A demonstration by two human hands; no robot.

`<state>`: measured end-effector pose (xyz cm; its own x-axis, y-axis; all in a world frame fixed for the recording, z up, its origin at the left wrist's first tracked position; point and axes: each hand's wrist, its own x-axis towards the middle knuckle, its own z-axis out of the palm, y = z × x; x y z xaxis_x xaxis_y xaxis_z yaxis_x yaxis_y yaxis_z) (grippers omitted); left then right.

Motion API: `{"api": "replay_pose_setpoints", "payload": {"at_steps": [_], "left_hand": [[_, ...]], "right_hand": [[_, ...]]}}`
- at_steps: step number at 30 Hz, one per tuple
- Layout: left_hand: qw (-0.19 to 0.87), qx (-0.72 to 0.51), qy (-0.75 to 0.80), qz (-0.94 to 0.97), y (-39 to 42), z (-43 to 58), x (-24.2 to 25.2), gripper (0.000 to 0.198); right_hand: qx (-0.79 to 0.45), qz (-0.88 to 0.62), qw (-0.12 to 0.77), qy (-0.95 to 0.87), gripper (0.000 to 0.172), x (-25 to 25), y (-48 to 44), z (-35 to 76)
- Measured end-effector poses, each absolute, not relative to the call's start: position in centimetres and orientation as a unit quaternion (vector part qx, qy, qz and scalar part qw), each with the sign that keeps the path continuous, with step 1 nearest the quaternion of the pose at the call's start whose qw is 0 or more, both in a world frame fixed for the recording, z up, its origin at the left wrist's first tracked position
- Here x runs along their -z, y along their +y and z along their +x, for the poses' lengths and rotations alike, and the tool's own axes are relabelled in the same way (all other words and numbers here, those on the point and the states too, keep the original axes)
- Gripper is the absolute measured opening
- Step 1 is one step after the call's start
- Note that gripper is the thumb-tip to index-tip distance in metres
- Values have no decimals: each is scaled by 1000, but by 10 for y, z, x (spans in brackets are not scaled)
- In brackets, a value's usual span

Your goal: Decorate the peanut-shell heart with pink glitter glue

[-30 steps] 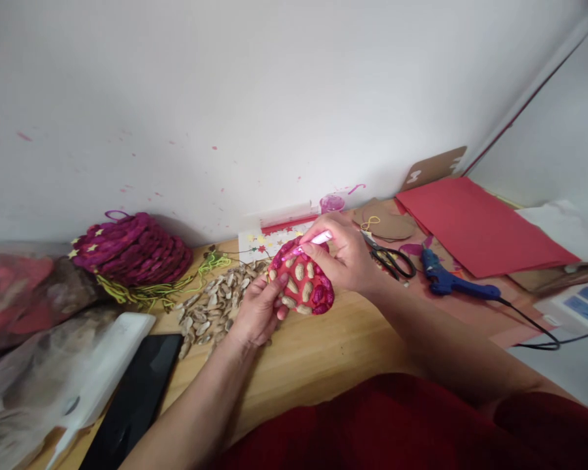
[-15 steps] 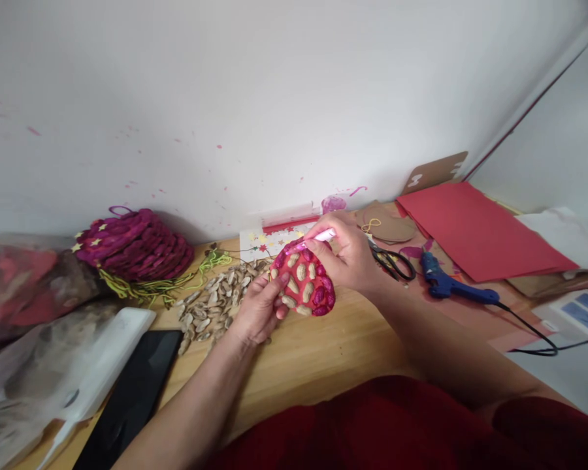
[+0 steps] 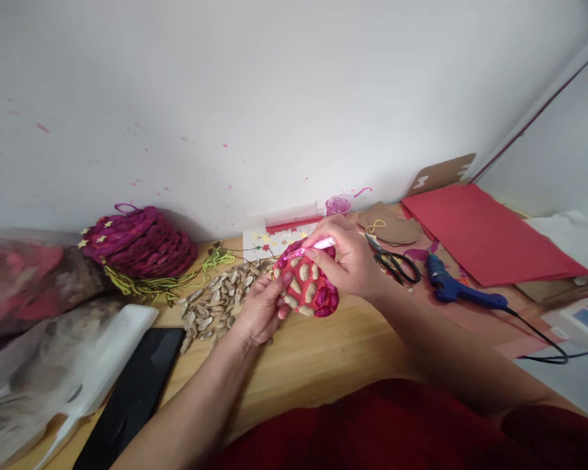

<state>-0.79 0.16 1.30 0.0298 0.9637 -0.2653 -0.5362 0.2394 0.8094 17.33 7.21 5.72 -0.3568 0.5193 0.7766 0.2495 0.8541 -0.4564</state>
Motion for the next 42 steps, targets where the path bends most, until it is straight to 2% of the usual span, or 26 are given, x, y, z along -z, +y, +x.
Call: {"api": "replay_pose_setpoints", "payload": {"at_steps": [18, 34, 42], "left_hand": [[671, -566, 402, 259, 2, -10, -11, 54], [650, -571, 420, 276, 3, -7, -11, 57], [645, -580, 423, 264, 3, -6, -12, 56]], "right_hand": [[-125, -252, 515, -809, 2, -54, 74, 175], [-23, -224, 496, -839, 8, -51, 70, 172], [-64, -226, 485, -843, 5, -53, 66, 170]]}}
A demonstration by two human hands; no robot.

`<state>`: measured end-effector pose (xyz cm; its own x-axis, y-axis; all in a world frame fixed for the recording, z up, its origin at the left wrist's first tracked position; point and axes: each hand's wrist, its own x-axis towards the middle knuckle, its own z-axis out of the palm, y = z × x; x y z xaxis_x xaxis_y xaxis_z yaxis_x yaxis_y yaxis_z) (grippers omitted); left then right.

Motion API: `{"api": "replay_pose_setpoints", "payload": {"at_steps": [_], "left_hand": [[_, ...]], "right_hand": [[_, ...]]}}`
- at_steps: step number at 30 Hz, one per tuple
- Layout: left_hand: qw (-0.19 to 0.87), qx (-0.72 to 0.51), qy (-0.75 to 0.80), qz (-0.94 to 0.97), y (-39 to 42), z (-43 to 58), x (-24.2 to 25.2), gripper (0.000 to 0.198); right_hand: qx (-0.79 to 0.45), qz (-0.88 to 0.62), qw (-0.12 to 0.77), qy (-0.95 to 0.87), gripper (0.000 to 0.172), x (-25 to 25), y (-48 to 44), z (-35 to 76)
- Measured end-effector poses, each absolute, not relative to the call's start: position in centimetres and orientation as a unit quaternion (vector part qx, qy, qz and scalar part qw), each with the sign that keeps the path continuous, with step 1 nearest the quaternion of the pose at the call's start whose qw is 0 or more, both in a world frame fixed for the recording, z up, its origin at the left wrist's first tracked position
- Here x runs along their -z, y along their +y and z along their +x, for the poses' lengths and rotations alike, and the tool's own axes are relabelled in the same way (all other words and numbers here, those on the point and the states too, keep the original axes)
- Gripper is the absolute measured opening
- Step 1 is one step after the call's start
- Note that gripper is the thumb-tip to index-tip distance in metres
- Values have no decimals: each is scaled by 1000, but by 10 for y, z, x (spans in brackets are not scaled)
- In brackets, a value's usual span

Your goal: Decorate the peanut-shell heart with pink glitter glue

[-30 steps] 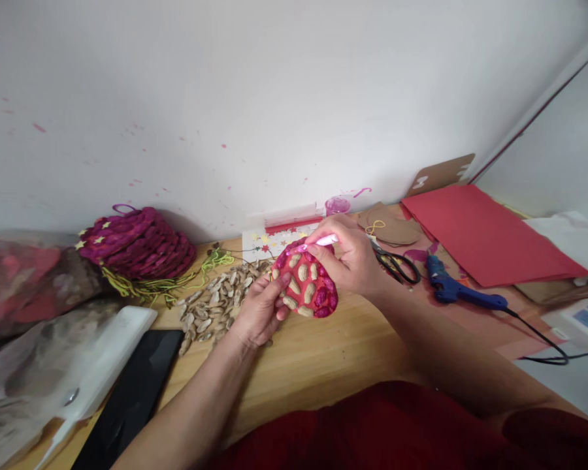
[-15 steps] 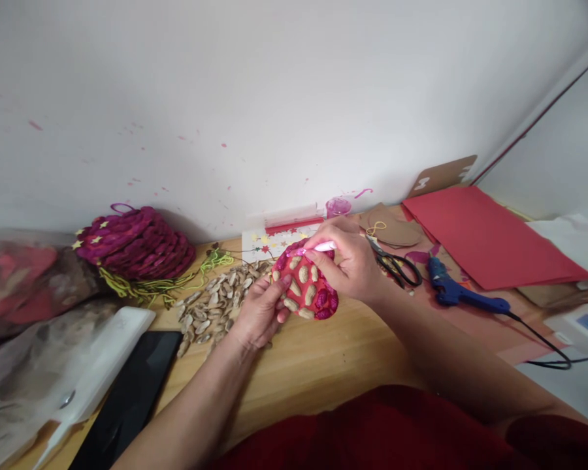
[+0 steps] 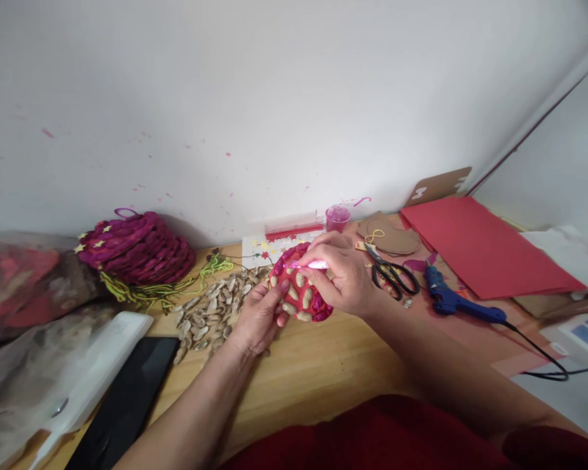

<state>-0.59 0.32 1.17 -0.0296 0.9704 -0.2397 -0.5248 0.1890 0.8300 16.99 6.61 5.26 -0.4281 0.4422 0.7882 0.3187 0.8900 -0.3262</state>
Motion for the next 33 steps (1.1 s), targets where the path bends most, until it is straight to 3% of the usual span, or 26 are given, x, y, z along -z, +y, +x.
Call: {"api": "replay_pose_setpoints", "payload": {"at_steps": [9, 13, 15, 18, 19, 27, 33], "left_hand": [[631, -573, 432, 293, 5, -7, -3, 54], [596, -561, 456, 348, 7, -8, 2, 51], [587, -553, 466, 363, 6, -8, 2, 48], [584, -528, 491, 372, 4, -8, 3, 45], [582, -519, 501, 375, 3, -9, 3, 44], [553, -487, 541, 404, 3, -11, 5, 41], [537, -485, 540, 430, 4, -14, 11, 40]], "right_hand": [[-89, -272, 543, -789, 4, -59, 76, 183], [-111, -371, 590, -708, 13, -67, 114, 205], [-83, -480, 526, -697, 18, -74, 139, 215], [-60, -639, 315, -699, 27, -83, 172, 219], [-58, -654, 291, -696, 27, -84, 180, 218], [-52, -688, 210, -693, 29, -59, 212, 204], [-43, -691, 198, -694, 34, -50, 214, 206]]}}
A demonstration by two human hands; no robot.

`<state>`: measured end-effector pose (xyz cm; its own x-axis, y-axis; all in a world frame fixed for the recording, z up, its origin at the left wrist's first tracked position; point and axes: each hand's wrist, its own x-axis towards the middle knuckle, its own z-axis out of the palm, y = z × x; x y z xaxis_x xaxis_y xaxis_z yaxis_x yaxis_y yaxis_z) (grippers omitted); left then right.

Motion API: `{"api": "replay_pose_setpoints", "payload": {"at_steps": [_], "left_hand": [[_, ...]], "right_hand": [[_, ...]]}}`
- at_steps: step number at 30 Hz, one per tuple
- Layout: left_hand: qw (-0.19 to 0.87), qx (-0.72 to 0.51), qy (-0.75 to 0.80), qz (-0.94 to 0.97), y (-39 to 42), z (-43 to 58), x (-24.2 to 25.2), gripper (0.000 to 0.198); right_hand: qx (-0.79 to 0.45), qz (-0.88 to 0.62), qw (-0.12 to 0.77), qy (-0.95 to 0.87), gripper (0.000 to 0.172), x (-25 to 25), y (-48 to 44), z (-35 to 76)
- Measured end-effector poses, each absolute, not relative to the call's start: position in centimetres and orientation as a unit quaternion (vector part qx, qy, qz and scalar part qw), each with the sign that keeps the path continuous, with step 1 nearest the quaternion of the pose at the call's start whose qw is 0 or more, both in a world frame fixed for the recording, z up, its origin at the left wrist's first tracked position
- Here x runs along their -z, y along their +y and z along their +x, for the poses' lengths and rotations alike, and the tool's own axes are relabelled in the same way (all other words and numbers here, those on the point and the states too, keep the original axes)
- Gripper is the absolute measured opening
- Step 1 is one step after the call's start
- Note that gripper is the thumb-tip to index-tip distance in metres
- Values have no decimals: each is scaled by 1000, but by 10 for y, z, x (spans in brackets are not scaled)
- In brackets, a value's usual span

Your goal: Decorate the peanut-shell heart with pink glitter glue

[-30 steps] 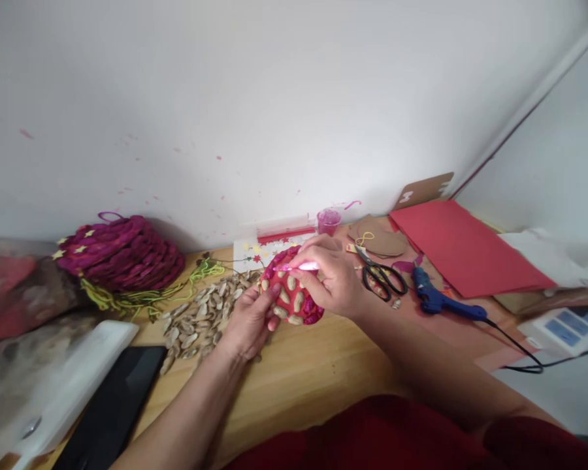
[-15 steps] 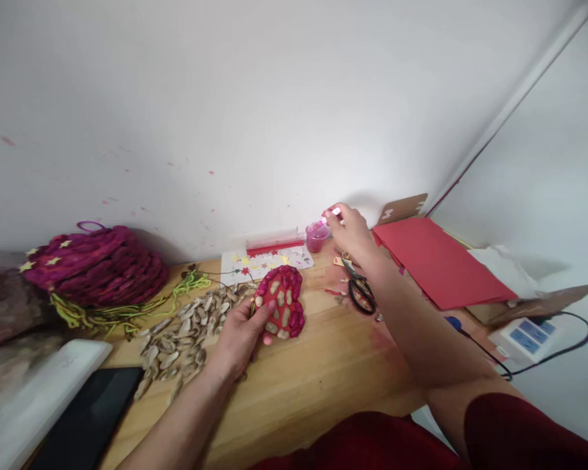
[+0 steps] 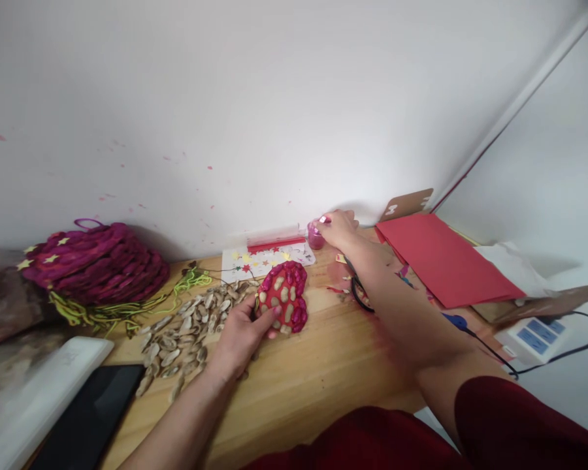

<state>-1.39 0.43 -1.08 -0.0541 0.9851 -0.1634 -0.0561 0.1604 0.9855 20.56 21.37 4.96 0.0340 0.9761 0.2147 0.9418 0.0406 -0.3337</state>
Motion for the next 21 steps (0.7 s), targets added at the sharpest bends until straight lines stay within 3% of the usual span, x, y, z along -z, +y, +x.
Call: {"api": "replay_pose_setpoints", "payload": {"at_steps": [11, 16, 19, 21], "left_hand": [[455, -474, 577, 486, 6, -16, 15, 34], [448, -491, 571, 481, 7, -17, 19, 31], [491, -500, 547, 458, 6, -15, 17, 34], [504, -511, 535, 446, 5, -14, 13, 36]], "right_hand": [[-25, -681, 210, -701, 32, -61, 206, 206], [-29, -603, 411, -683, 26, -65, 175, 223], [-153, -515, 537, -650, 30, -68, 142, 222], [-253, -458, 553, -648, 32, -68, 117, 213]]}}
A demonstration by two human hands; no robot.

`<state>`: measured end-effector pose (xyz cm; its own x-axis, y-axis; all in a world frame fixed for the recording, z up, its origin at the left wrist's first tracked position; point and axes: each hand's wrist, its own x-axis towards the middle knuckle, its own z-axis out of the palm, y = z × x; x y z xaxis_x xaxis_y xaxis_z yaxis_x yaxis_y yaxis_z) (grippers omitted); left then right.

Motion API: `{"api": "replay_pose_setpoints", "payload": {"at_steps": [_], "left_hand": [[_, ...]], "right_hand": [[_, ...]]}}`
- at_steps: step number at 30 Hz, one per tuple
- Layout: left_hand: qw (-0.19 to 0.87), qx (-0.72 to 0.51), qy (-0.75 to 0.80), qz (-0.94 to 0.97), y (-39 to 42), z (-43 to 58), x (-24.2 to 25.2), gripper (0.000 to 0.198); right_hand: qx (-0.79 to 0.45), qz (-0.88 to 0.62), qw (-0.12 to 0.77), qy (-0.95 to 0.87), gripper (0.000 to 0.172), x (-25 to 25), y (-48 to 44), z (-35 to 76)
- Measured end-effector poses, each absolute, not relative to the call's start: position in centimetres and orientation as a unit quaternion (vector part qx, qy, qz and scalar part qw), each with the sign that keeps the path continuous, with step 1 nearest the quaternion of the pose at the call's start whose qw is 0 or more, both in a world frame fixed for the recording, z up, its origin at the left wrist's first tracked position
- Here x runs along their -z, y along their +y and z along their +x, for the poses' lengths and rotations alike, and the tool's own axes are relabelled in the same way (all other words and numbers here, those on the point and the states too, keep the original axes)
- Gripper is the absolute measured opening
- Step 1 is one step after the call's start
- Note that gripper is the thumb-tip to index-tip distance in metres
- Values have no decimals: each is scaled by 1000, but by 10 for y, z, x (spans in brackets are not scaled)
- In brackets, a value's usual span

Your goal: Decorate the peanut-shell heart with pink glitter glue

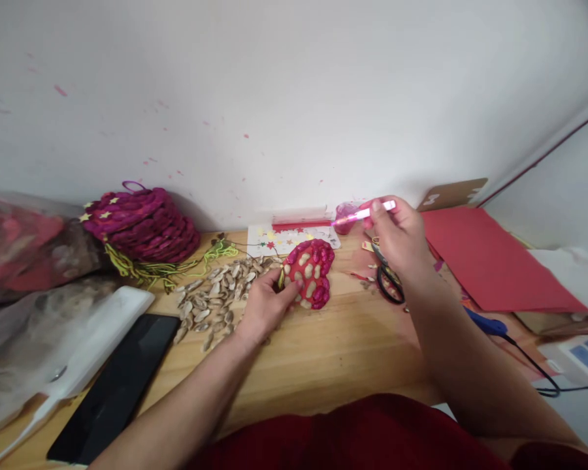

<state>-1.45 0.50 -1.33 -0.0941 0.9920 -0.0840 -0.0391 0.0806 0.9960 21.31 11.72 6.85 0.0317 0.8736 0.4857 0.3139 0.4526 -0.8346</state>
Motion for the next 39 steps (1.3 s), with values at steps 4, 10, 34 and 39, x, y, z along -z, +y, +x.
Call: {"api": "replay_pose_setpoints", "payload": {"at_steps": [4, 10, 34, 39], "left_hand": [[462, -516, 561, 454, 3, -15, 7, 34], [415, -502, 573, 498, 1, -15, 4, 27], [350, -474, 600, 542, -3, -13, 0, 22], [354, -476, 603, 534, -4, -13, 0, 20]], "right_hand": [[-341, -379, 522, -684, 33, -63, 76, 190], [-275, -348, 528, -724, 11, -47, 54, 179], [-144, -284, 497, -807, 4, -42, 57, 180], [-125, -265, 490, -821, 4, -41, 57, 179]]}}
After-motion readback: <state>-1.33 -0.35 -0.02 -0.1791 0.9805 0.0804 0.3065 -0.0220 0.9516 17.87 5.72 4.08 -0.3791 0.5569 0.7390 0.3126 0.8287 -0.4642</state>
